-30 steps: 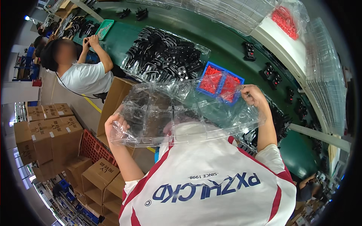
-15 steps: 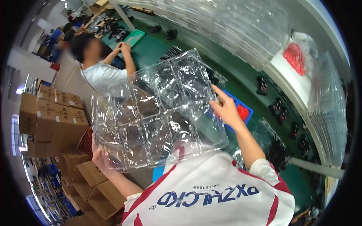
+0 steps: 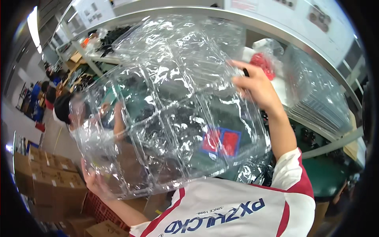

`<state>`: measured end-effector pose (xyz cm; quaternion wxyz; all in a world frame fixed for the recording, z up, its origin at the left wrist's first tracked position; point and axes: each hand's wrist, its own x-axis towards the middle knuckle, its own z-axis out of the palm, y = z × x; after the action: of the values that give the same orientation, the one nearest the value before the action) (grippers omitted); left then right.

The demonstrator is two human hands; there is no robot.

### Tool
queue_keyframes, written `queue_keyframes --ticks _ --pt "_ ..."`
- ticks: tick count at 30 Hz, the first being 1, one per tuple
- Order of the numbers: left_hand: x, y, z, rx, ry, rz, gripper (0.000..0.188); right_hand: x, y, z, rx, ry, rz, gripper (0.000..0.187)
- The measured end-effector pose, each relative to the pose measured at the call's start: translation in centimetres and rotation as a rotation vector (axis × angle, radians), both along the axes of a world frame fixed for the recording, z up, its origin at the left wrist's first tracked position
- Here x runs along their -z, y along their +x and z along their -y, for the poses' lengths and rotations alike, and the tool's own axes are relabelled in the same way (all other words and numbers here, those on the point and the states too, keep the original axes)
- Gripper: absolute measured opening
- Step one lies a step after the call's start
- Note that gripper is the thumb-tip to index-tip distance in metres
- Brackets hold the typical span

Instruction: Assembling plastic brackets and components on a production line.

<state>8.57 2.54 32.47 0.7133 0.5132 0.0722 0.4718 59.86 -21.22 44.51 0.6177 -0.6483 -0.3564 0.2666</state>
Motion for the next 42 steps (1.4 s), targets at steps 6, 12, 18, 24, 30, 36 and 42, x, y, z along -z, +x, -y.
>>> queue_keyframes --ticks 6,12,18,24,30,36,42 --pt "-5.9 9.7 -6.5 -0.558 -0.087 -0.012 0.058 -5.6 4.5 2.2 0.218 0.132 0.104 0.044" --pt "-8.7 24.6 -0.2 -0.356 -0.067 0.076 0.038 -2.1 -3.8 2.3 0.230 0.347 0.901 0.026" --pt "-10.2 31.8 8.9 0.281 0.184 -0.007 0.051 -3.5 -8.5 -1.8 0.234 0.045 1.336 0.036" --pt "-1.1 29.4 4.8 0.141 0.569 -0.378 0.059 -1.5 0.6 0.0 0.182 0.057 1.237 0.033" --pt "-2.7 31.4 -4.7 -0.965 1.015 -0.156 0.057 -1.7 5.1 1.6 0.551 0.029 0.892 0.023" --pt "-12.1 36.1 -5.1 -0.574 1.667 -0.377 0.058 -0.8 1.4 1.8 0.632 0.371 0.767 0.017" --pt "-11.0 43.1 -5.1 -0.527 1.751 -0.547 0.054 3.2 -1.1 5.0 0.670 0.306 0.659 0.012"
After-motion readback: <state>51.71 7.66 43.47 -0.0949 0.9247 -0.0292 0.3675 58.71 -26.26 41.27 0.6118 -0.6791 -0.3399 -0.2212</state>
